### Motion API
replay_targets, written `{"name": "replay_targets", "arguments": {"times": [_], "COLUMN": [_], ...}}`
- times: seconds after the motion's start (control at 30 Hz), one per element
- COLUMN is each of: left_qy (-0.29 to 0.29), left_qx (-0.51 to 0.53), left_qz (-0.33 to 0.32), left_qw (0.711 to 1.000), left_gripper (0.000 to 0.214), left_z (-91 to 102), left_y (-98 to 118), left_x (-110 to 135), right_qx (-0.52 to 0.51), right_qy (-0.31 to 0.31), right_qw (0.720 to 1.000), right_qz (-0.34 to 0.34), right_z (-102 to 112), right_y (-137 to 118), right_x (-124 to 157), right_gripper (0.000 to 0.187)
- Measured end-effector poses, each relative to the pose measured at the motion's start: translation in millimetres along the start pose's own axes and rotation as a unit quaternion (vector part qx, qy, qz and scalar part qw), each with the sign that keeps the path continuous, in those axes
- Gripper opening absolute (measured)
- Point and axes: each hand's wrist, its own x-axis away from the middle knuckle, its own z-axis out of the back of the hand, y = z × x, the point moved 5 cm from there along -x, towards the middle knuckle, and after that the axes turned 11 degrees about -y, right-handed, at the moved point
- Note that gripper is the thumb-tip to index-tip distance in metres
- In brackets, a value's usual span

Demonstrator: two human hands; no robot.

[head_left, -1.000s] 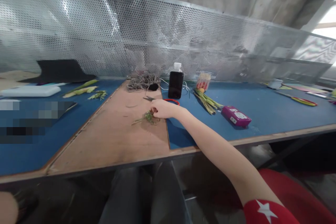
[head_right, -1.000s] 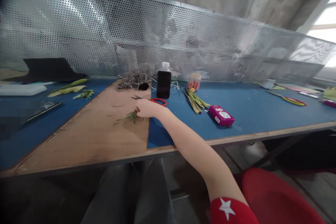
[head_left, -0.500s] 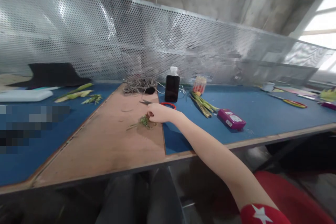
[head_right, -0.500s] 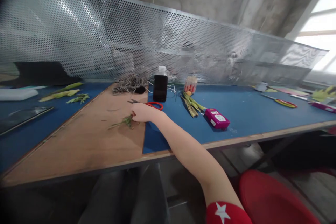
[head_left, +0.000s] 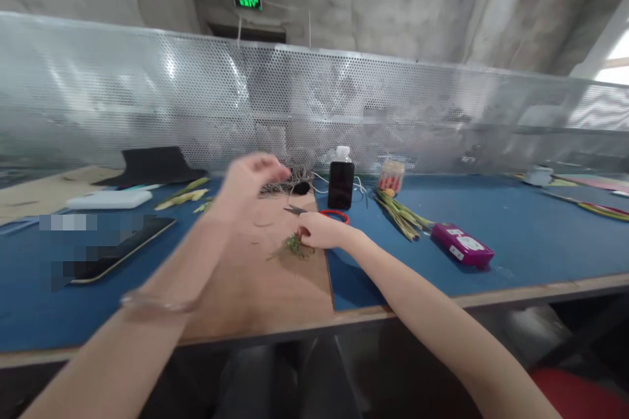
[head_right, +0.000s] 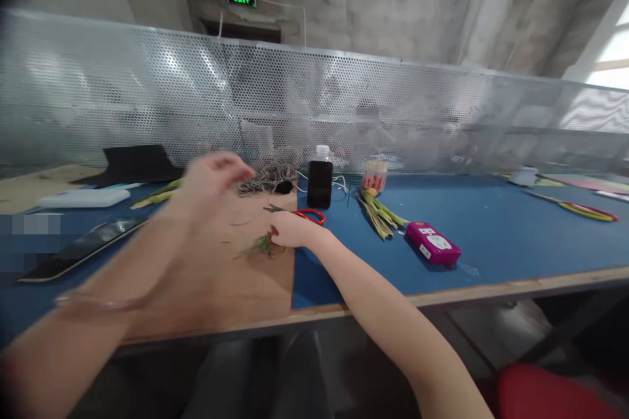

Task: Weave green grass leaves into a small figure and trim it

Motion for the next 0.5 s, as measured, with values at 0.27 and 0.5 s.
{"name": "replay_targets", "arguments": {"times": [0.27,0.5], "left_qy": [-0.111,-0.192], "left_qx": [-0.099,0.041], "left_qz": [0.025,0.076], "left_qw": [0.989,0.978], "left_gripper": [0.02,0.045], "left_z": [-49.9,-49.1], "left_y": [-52,-53], "left_x": [3,12], "right_qx": [-0.065,-0.126], "right_qy": [0.123,0.196], "right_qw": [0.989,0.969], "right_qz": [-0.04,-0.079], "right_z": [16,21], "right_y": [1,10], "right_x": [1,3], "right_gripper": [0.011,0.012]}}
